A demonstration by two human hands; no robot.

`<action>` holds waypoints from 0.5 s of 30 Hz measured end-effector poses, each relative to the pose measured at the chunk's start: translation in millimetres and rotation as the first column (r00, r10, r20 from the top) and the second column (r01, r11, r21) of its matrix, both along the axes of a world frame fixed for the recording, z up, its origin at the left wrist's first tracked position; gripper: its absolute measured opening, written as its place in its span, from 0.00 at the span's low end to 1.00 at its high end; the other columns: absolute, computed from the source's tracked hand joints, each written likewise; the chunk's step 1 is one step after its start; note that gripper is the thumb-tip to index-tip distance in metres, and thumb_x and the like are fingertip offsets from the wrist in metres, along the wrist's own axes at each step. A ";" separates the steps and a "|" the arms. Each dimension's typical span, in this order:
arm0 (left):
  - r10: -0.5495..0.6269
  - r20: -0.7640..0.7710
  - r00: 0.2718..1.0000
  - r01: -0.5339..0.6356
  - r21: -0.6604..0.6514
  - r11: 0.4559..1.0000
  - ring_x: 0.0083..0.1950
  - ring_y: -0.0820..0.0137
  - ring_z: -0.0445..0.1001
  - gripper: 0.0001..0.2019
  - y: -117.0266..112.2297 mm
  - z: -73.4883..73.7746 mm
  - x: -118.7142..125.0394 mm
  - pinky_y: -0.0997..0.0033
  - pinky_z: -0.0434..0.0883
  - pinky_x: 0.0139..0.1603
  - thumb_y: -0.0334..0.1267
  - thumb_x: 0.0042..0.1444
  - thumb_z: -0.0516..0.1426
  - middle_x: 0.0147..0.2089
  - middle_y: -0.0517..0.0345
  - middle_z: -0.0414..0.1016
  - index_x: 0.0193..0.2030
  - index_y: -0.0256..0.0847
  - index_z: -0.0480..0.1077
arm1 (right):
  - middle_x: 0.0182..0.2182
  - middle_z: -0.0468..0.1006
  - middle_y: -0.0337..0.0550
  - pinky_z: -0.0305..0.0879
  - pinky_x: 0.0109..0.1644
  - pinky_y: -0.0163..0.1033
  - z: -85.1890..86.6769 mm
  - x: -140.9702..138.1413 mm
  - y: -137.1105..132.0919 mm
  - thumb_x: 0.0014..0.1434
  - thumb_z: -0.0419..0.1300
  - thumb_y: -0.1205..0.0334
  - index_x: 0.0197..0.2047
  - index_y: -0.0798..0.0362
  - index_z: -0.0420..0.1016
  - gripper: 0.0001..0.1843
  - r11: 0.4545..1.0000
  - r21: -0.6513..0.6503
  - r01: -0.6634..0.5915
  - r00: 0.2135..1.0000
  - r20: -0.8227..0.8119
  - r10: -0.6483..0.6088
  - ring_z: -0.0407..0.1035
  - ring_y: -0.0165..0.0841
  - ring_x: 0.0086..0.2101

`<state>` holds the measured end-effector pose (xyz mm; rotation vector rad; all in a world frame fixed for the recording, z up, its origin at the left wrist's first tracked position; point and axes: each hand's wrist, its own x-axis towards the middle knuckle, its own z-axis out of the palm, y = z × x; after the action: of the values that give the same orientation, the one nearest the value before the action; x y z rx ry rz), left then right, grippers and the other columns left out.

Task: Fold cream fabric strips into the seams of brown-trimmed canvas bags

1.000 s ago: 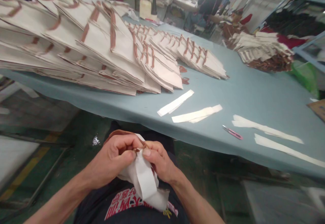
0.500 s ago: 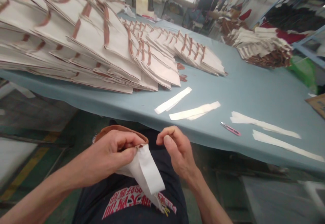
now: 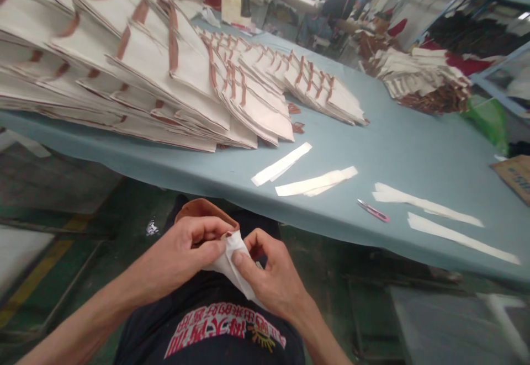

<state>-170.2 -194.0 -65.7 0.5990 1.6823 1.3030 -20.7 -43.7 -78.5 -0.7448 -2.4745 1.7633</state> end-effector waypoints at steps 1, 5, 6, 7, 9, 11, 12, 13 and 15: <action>0.013 -0.004 1.000 -0.013 -0.013 1.000 0.37 0.66 0.82 0.12 0.5 -2.0 2.0 0.76 0.74 0.36 0.44 0.56 0.65 0.38 0.57 0.88 0.41 0.43 0.88 | 0.30 0.77 0.39 0.62 0.40 0.41 -2.3 -0.5 -2.6 0.65 0.62 0.50 0.32 0.48 0.70 0.13 1.000 -0.010 0.009 1.000 0.005 -0.009 0.72 0.37 0.33; 0.079 -0.102 0.992 -0.082 -0.023 0.996 0.32 0.66 0.80 0.15 4.6 -10.2 10.4 0.75 0.72 0.31 0.49 0.60 0.64 0.33 0.55 0.86 0.37 0.40 0.85 | 0.29 0.78 0.40 0.59 0.38 0.40 -7.6 -0.4 -6.2 0.66 0.61 0.48 0.33 0.48 0.71 0.14 0.995 0.097 0.040 0.998 0.041 -0.044 0.72 0.37 0.31; 0.097 -0.132 0.987 -0.100 -0.020 0.995 0.32 0.66 0.80 0.15 5.6 -12.4 12.1 0.74 0.72 0.31 0.50 0.61 0.63 0.33 0.55 0.86 0.37 0.39 0.84 | 0.26 0.76 0.38 0.56 0.36 0.40 -8.0 0.0 -5.8 0.67 0.62 0.48 0.33 0.48 0.71 0.15 0.987 0.150 0.051 0.997 0.050 -0.059 0.70 0.36 0.28; 0.113 -0.155 0.981 -0.118 -0.020 0.993 0.32 0.65 0.80 0.16 6.5 -14.7 13.4 0.74 0.72 0.32 0.50 0.62 0.63 0.33 0.54 0.86 0.38 0.39 0.84 | 0.23 0.73 0.36 0.53 0.35 0.40 -8.2 0.5 -5.3 0.67 0.62 0.48 0.32 0.47 0.71 0.16 0.979 0.195 0.060 0.996 0.058 -0.073 0.67 0.34 0.26; 0.142 -0.182 0.973 -0.148 -0.020 0.989 0.33 0.65 0.80 0.16 7.8 -18.7 15.4 0.73 0.73 0.32 0.50 0.63 0.62 0.33 0.54 0.86 0.39 0.38 0.84 | 0.19 0.68 0.33 0.49 0.33 0.40 -8.0 1.2 -4.8 0.67 0.64 0.47 0.30 0.47 0.70 0.17 0.972 0.224 0.073 0.993 0.070 -0.090 0.62 0.32 0.22; 0.153 -0.196 0.969 -0.160 -0.020 0.987 0.33 0.65 0.80 0.16 8.8 -21.3 16.0 0.73 0.72 0.32 0.50 0.62 0.62 0.33 0.53 0.86 0.40 0.38 0.84 | 0.18 0.66 0.32 0.48 0.32 0.40 -7.8 1.7 -5.3 0.67 0.65 0.46 0.29 0.47 0.69 0.19 0.984 0.164 0.073 0.991 0.100 -0.090 0.60 0.31 0.21; 0.154 -0.203 0.967 -0.162 -0.019 0.987 0.32 0.65 0.80 0.16 9.3 -22.0 15.8 0.73 0.72 0.32 0.49 0.62 0.62 0.33 0.53 0.86 0.40 0.38 0.84 | 0.18 0.67 0.32 0.47 0.31 0.40 -7.9 2.1 -5.9 0.67 0.65 0.45 0.29 0.47 0.70 0.20 0.990 0.118 0.072 0.989 0.119 -0.086 0.60 0.31 0.21; 0.151 -0.208 0.966 -0.159 -0.019 0.987 0.32 0.65 0.80 0.15 9.6 -22.2 15.1 0.73 0.72 0.31 0.49 0.62 0.62 0.33 0.53 0.86 0.39 0.38 0.84 | 0.19 0.68 0.33 0.47 0.31 0.39 -8.2 2.9 -6.6 0.67 0.64 0.44 0.29 0.47 0.70 0.20 0.995 0.069 0.073 0.987 0.138 -0.082 0.60 0.31 0.22; 0.144 -0.223 0.964 -0.152 -0.019 0.988 0.31 0.65 0.79 0.16 10.1 -21.4 12.0 0.73 0.72 0.30 0.49 0.62 0.62 0.33 0.54 0.86 0.39 0.38 0.84 | 0.21 0.69 0.35 0.47 0.30 0.38 -10.1 7.0 -8.7 0.70 0.61 0.43 0.29 0.48 0.70 0.22 0.997 -0.005 0.080 0.983 0.167 -0.078 0.60 0.31 0.24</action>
<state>-158.2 -183.9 -87.0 0.6255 1.9613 1.3476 -13.7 -52.4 -88.6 -1.0169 -2.4976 1.7569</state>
